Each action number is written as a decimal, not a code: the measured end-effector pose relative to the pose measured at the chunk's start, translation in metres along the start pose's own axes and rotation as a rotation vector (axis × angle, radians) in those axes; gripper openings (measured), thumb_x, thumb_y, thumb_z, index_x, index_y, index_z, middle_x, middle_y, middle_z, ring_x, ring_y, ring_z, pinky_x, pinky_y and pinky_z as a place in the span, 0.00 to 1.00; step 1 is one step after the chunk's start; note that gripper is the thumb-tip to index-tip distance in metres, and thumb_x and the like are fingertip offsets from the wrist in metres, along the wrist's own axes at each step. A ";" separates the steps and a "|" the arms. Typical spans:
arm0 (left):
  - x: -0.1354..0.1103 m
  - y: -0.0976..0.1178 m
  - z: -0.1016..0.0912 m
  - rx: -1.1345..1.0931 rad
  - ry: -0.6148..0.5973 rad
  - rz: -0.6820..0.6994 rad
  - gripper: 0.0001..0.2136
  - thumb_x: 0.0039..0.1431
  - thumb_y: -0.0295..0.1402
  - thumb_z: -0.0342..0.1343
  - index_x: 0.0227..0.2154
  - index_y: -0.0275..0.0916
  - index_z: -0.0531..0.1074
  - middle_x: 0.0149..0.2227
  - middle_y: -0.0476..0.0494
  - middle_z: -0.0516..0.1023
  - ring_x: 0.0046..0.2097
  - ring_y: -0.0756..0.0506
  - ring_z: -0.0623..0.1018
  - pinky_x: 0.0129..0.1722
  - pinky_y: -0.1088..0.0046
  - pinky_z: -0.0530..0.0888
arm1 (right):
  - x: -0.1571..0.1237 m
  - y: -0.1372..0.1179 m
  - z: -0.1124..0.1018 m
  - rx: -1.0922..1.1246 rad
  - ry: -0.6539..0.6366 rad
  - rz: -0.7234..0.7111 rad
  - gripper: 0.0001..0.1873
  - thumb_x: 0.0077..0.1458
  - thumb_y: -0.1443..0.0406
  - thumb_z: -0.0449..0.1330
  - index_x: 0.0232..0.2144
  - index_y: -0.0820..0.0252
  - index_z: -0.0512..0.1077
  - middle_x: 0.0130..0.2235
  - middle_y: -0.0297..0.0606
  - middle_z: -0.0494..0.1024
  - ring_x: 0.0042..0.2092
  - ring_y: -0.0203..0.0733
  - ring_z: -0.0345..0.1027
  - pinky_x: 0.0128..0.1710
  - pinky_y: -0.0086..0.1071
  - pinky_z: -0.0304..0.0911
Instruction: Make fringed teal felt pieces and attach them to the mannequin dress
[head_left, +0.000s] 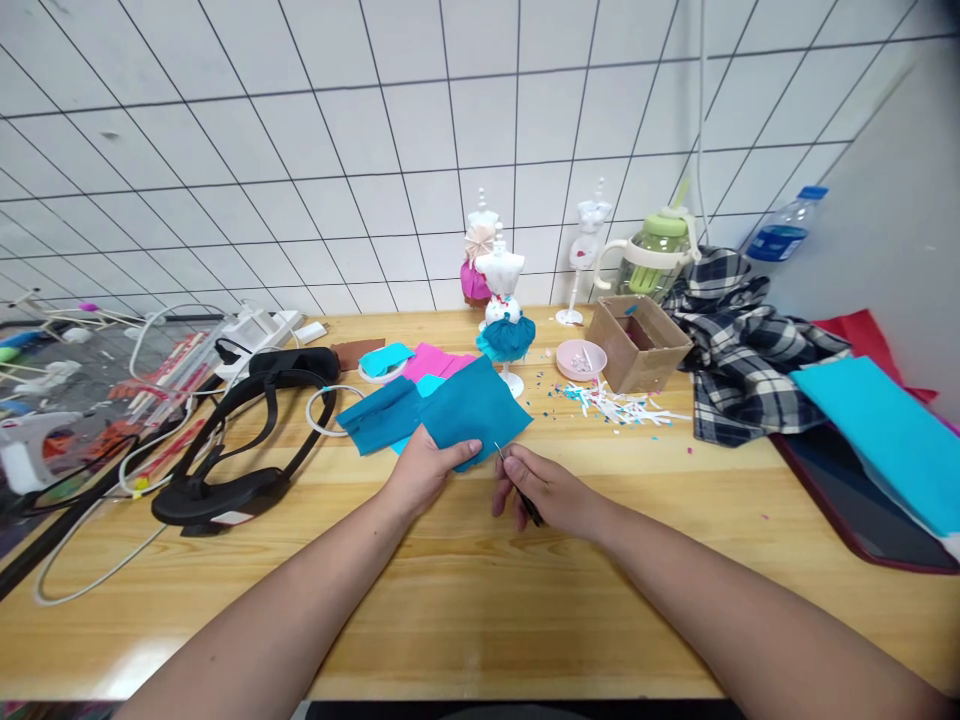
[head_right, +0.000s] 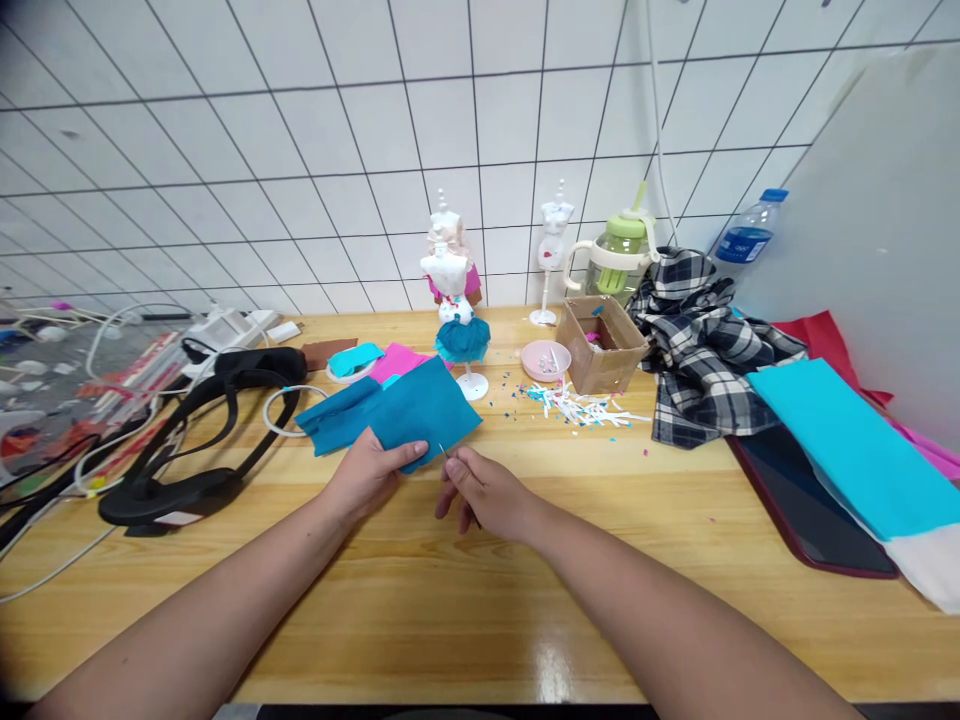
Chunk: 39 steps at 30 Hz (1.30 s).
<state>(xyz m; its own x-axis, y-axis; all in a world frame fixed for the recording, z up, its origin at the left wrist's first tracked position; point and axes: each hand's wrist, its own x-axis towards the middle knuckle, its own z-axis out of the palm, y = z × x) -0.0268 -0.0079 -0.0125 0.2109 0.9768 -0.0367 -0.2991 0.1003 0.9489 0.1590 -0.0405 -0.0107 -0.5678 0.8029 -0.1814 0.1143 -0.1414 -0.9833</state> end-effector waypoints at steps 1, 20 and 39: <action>0.000 0.000 0.000 0.004 0.001 -0.002 0.32 0.42 0.32 0.70 0.54 0.38 0.69 0.48 0.37 0.79 0.49 0.36 0.78 0.54 0.56 0.70 | 0.000 0.000 0.000 -0.005 0.002 -0.006 0.26 0.58 0.40 0.42 0.33 0.55 0.56 0.30 0.33 0.77 0.19 0.32 0.64 0.19 0.27 0.56; 0.000 0.000 0.003 -0.011 0.021 -0.006 0.33 0.40 0.33 0.71 0.53 0.39 0.70 0.48 0.36 0.79 0.48 0.35 0.78 0.52 0.55 0.71 | 0.001 0.001 -0.001 -0.070 0.016 -0.044 0.20 0.62 0.46 0.42 0.32 0.55 0.56 0.30 0.34 0.77 0.19 0.30 0.58 0.19 0.26 0.55; -0.002 0.002 0.002 0.059 0.002 0.002 0.32 0.42 0.33 0.70 0.52 0.38 0.69 0.51 0.35 0.77 0.50 0.35 0.77 0.51 0.57 0.71 | -0.001 0.000 -0.001 -0.022 0.024 -0.033 0.23 0.60 0.43 0.43 0.32 0.55 0.58 0.31 0.34 0.78 0.18 0.31 0.59 0.18 0.27 0.55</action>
<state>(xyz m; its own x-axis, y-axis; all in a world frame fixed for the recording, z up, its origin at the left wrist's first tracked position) -0.0258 -0.0100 -0.0095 0.2084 0.9774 -0.0350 -0.2444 0.0867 0.9658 0.1602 -0.0406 -0.0107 -0.5520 0.8206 -0.1483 0.1135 -0.1023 -0.9883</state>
